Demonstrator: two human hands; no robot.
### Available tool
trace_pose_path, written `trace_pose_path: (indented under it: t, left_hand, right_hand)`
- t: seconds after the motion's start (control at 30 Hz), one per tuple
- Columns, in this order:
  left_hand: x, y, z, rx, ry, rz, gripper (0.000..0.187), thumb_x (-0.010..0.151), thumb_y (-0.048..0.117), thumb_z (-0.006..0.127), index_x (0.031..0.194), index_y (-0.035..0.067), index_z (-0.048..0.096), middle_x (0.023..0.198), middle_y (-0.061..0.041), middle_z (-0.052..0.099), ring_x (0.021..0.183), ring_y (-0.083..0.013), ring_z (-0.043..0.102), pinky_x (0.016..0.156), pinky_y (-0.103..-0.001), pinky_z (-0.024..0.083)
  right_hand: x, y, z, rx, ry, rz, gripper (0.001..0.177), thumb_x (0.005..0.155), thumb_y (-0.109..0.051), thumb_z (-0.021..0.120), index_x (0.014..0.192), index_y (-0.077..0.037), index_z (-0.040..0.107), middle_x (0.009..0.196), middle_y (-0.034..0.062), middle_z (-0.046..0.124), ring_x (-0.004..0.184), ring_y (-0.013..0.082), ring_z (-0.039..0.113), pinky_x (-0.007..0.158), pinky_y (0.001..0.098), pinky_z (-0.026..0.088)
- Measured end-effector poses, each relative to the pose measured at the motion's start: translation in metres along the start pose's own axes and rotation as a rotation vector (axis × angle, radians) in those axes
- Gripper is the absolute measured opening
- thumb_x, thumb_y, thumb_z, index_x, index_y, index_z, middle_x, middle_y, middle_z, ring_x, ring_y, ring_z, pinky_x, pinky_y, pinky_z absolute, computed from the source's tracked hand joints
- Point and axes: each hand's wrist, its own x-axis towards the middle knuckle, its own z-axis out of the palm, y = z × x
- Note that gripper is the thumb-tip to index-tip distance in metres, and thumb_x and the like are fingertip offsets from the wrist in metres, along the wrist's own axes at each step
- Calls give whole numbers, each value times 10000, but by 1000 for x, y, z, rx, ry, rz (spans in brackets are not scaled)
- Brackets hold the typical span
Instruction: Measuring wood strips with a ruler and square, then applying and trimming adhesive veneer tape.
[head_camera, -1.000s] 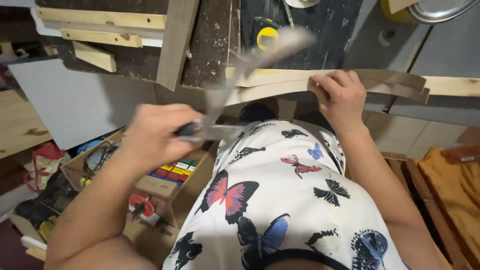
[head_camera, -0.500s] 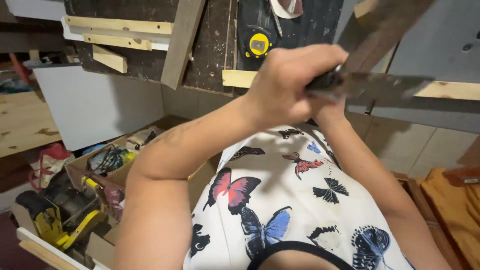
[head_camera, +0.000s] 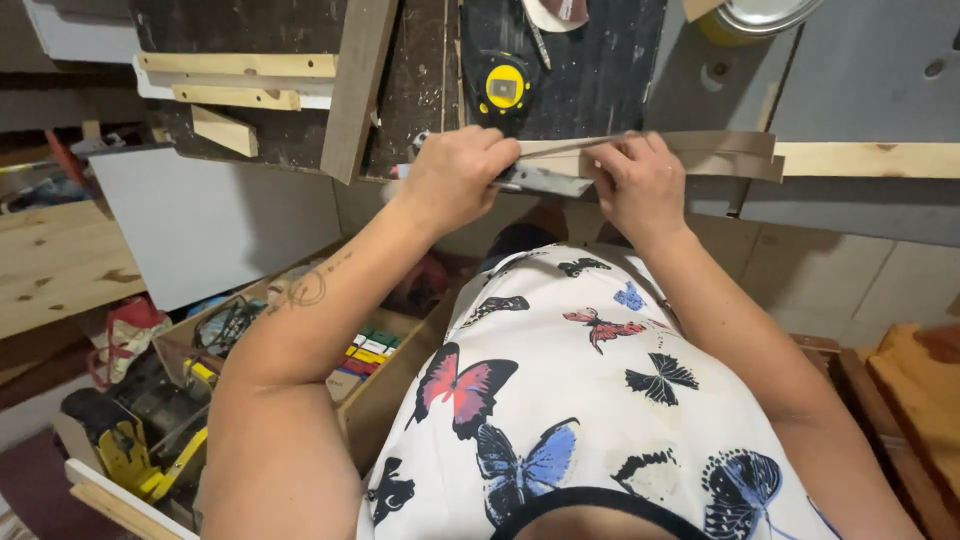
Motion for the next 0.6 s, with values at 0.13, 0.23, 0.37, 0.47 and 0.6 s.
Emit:
trace_pose_path:
  t: [0.13,0.23,0.37,0.47,0.6]
  left_hand:
    - [-40,-25,43,64,25,12,169,857,104,695,1005,175,660,790,11,582,742,-223,674,631,-351,569]
    - [-59,-34,70,166,31,19,135,879,135,657,998,197,651,791,16,572,738,-204,651,620,-339,546]
    - [-72,-32,101,214,101,21,53,893,132,674,913,167,641,754,-21,548,704,-215,613,623,-331,520]
    - [-73,-27,108,238,136,-6,49,895,134,684,884,152,639,738,-20,534,691,-204,589,617,-320,501]
    - [-71,-24,109,255,192,-26,68,918,121,677,867,141,637,731,-21,521,688,-196,575,622,-315,494]
  right_hand:
    - [3,-4,-7,6,-46,6,198,832,-207,905,994,-241,797,854,-11,610,758,211,606,637,332,552]
    - [-1,7,1,74,-34,-1,387,804,-162,896,1166,-261,803,886,-15,601,788,227,611,664,347,563]
    - [-4,9,-1,203,-28,39,537,736,-80,970,1232,-137,772,915,23,683,834,250,667,751,367,590]
    - [1,5,-15,200,-58,-10,522,764,-129,983,1243,-131,776,994,40,698,888,273,666,797,386,586]
    - [11,-3,-26,165,-60,-90,209,919,-75,918,1096,-148,835,1043,47,713,895,263,657,801,369,587]
